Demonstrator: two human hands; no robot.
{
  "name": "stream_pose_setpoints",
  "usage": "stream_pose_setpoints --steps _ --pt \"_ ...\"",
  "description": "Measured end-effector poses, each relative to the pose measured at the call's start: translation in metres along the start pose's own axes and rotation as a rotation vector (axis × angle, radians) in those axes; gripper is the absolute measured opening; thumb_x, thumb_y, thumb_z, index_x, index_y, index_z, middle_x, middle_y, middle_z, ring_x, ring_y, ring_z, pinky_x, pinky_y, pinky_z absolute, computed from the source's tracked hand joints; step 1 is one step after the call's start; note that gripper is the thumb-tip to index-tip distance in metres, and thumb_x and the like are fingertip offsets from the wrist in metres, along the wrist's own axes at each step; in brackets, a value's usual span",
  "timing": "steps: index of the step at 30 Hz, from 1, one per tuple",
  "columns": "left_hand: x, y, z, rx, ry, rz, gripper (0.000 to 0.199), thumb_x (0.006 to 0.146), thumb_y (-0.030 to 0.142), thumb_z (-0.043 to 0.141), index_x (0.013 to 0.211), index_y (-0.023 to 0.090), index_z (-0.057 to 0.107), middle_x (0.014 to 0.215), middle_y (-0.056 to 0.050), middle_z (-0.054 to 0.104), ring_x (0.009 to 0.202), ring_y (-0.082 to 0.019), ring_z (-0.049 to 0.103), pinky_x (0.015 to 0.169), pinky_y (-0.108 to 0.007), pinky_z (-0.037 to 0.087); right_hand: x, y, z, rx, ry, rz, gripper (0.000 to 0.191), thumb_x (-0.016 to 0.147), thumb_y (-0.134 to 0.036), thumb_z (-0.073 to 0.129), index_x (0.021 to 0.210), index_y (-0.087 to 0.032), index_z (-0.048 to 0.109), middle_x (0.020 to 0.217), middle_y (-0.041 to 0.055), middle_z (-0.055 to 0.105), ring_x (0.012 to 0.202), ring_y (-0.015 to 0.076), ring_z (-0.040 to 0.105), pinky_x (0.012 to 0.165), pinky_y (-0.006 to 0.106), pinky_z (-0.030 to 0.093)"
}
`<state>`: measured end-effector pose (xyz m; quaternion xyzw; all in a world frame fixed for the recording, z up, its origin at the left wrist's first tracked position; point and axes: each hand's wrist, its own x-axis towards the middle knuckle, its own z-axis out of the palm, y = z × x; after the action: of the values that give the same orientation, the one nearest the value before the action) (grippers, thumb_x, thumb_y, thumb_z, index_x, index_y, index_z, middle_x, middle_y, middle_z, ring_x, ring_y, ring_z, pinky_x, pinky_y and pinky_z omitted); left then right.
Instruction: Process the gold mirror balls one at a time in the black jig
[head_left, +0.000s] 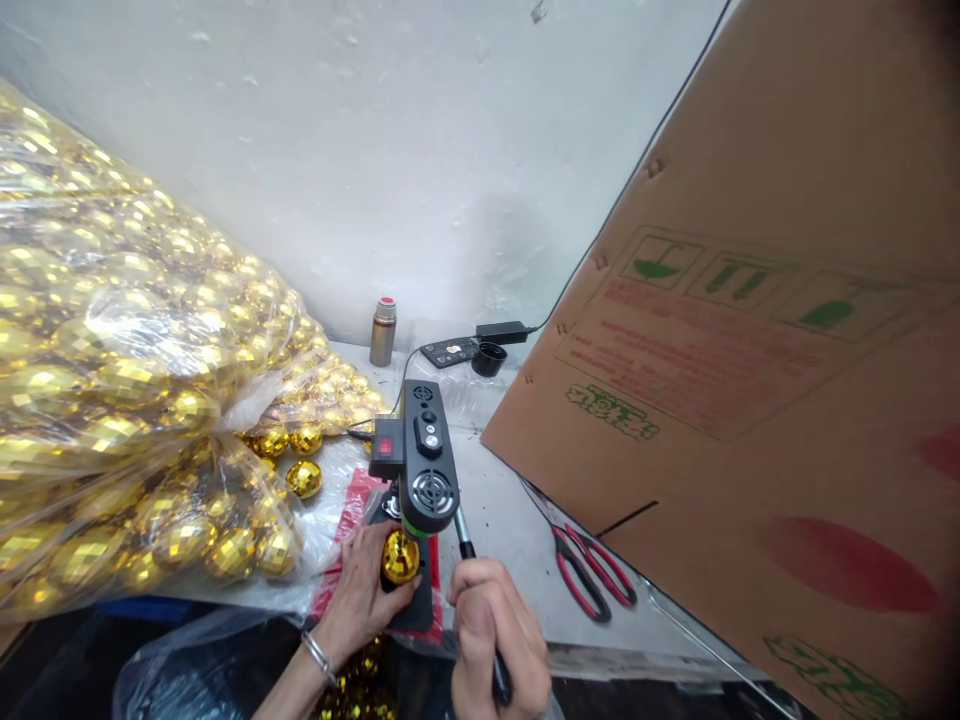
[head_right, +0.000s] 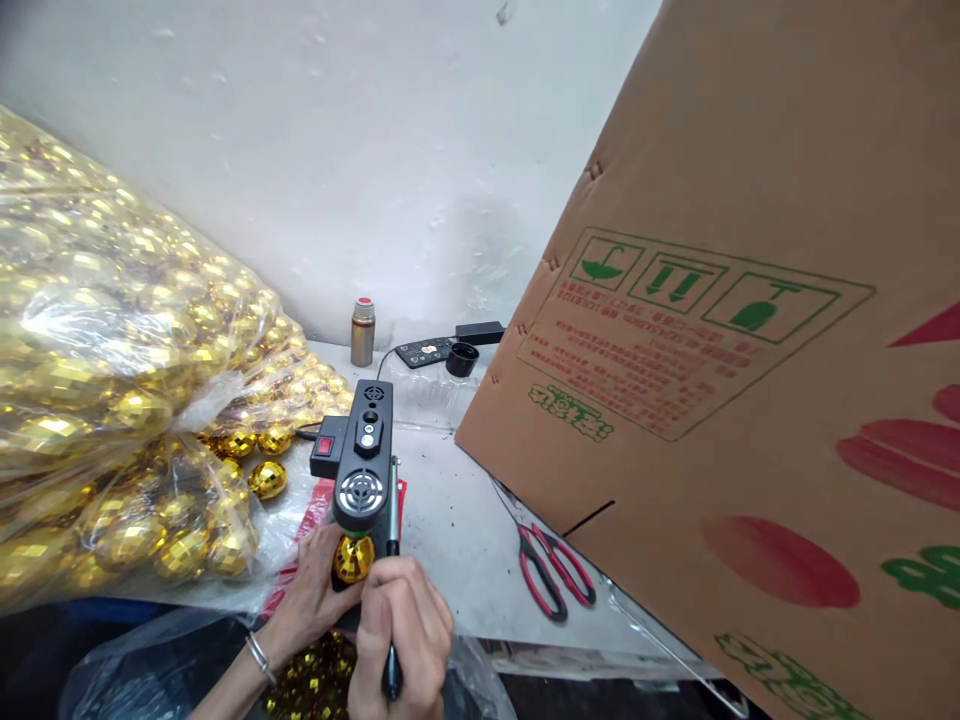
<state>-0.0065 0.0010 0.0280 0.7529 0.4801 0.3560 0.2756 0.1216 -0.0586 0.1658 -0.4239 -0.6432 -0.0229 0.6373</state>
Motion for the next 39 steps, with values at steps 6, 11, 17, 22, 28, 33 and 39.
stream_pose_setpoints --steps 6,11,17,22,28,33,39 --pt "0.001 0.004 -0.001 0.028 -0.017 -0.025 0.038 0.079 0.031 0.071 0.114 0.020 0.060 0.102 -0.009 0.066 0.101 -0.033 0.062 0.090 -0.051 0.049 -0.028 0.016 0.009 -0.149 0.066 -0.050 0.032 0.102 -0.014 0.034 0.074 -0.022 0.046 0.068 -0.0044 0.051 0.057 0.0093 0.049 0.082 0.028 0.049" --pt "0.000 0.003 0.000 0.044 0.002 -0.030 0.039 0.078 0.030 0.070 0.114 0.021 0.059 0.102 -0.008 0.066 0.099 -0.032 0.062 0.089 -0.050 0.049 -0.037 0.019 0.020 -0.125 0.181 -0.026 0.033 0.102 -0.015 0.034 0.072 -0.022 0.045 0.064 -0.0057 0.051 0.054 0.0097 0.048 0.083 0.029 0.050" --pt "0.001 0.005 -0.001 0.040 0.009 -0.028 0.037 0.078 0.031 0.070 0.112 0.022 0.060 0.101 -0.008 0.067 0.099 -0.033 0.063 0.087 -0.049 0.051 -0.044 0.022 0.021 -0.088 0.165 0.008 0.031 0.101 -0.015 0.033 0.074 -0.024 0.047 0.064 -0.0044 0.052 0.054 0.0122 0.048 0.081 0.032 0.050" --pt "0.001 0.003 0.000 0.032 0.027 -0.031 0.037 0.076 0.030 0.071 0.112 0.022 0.061 0.101 -0.009 0.067 0.099 -0.033 0.063 0.088 -0.050 0.050 -0.045 0.024 0.022 -0.059 0.194 -0.011 0.030 0.100 -0.014 0.033 0.075 -0.023 0.046 0.064 -0.0047 0.051 0.054 0.0120 0.048 0.079 0.032 0.049" --pt "0.002 0.000 0.003 0.013 0.038 -0.024 0.042 0.075 0.029 0.073 0.114 0.021 0.062 0.103 -0.009 0.068 0.099 -0.032 0.063 0.089 -0.050 0.050 -0.050 0.026 0.022 -0.038 0.160 0.026 0.028 0.099 -0.013 0.034 0.076 -0.024 0.045 0.066 -0.0033 0.052 0.056 0.0132 0.051 0.074 0.032 0.051" --pt "0.002 -0.001 0.004 0.010 0.052 -0.021 0.042 0.076 0.031 0.073 0.115 0.021 0.062 0.104 -0.009 0.068 0.100 -0.032 0.063 0.089 -0.050 0.050 -0.060 0.036 0.021 -0.048 0.127 -0.015 0.028 0.101 -0.015 0.034 0.078 -0.023 0.047 0.066 -0.0030 0.054 0.057 0.0132 0.054 0.083 0.035 0.052" --pt "0.003 -0.001 0.004 0.026 0.029 -0.033 0.043 0.076 0.032 0.072 0.117 0.020 0.062 0.105 -0.011 0.069 0.101 -0.033 0.064 0.092 -0.052 0.049 -0.076 0.049 0.028 -0.064 0.138 -0.036 0.031 0.102 -0.014 0.032 0.076 -0.022 0.047 0.068 -0.0022 0.056 0.060 0.0126 0.057 0.085 0.037 0.053"
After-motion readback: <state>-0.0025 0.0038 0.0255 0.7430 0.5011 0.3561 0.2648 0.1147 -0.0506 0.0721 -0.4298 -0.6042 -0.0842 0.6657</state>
